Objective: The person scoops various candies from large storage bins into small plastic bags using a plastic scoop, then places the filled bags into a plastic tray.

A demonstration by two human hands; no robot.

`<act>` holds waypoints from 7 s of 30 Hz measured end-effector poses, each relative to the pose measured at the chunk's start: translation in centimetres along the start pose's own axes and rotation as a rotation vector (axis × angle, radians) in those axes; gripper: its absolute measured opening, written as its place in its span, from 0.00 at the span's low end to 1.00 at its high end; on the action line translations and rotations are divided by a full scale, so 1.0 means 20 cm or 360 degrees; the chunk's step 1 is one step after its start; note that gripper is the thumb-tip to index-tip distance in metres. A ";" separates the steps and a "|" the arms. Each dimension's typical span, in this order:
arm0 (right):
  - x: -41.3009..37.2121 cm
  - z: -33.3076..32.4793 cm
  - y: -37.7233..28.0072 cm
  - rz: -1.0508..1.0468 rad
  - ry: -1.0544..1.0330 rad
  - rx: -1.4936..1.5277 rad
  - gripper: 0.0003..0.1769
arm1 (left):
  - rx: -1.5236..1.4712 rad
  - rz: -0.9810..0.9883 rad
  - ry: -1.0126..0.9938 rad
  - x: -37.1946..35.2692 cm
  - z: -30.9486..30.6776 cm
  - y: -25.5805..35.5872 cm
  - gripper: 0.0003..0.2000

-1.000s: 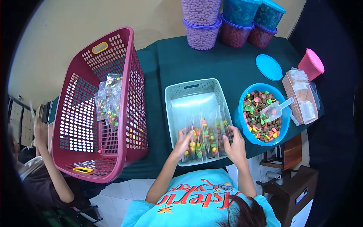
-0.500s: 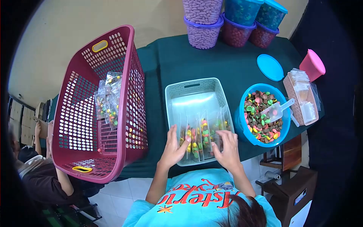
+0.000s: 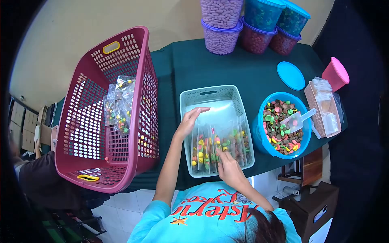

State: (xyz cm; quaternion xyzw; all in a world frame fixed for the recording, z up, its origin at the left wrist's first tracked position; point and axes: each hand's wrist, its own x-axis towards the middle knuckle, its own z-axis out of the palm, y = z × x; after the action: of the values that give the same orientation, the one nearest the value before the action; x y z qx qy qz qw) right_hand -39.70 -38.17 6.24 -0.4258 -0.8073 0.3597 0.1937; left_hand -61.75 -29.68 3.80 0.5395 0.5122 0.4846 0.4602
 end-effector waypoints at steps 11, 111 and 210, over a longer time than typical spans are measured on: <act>-0.02 -0.12 0.02 -0.0147 0.0212 0.0255 0.17 | -0.0355 -0.0610 -0.0819 0.19 -0.07 -0.04 0.40; -0.08 -0.11 0.26 -0.0086 0.0831 -0.0119 0.11 | 0.0436 -0.0254 0.0588 -0.39 0.23 -0.07 0.33; -0.87 -1.91 1.65 0.0734 0.1845 0.0401 0.07 | -0.0024 0.0278 -0.0397 0.66 2.64 0.49 0.11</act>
State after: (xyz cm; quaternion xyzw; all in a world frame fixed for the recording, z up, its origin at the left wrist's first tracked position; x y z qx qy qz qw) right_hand 11.83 -24.18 7.03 -0.6883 -0.4103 0.1956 0.5654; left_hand -8.11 -17.06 8.58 0.6345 0.3985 0.4557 0.4805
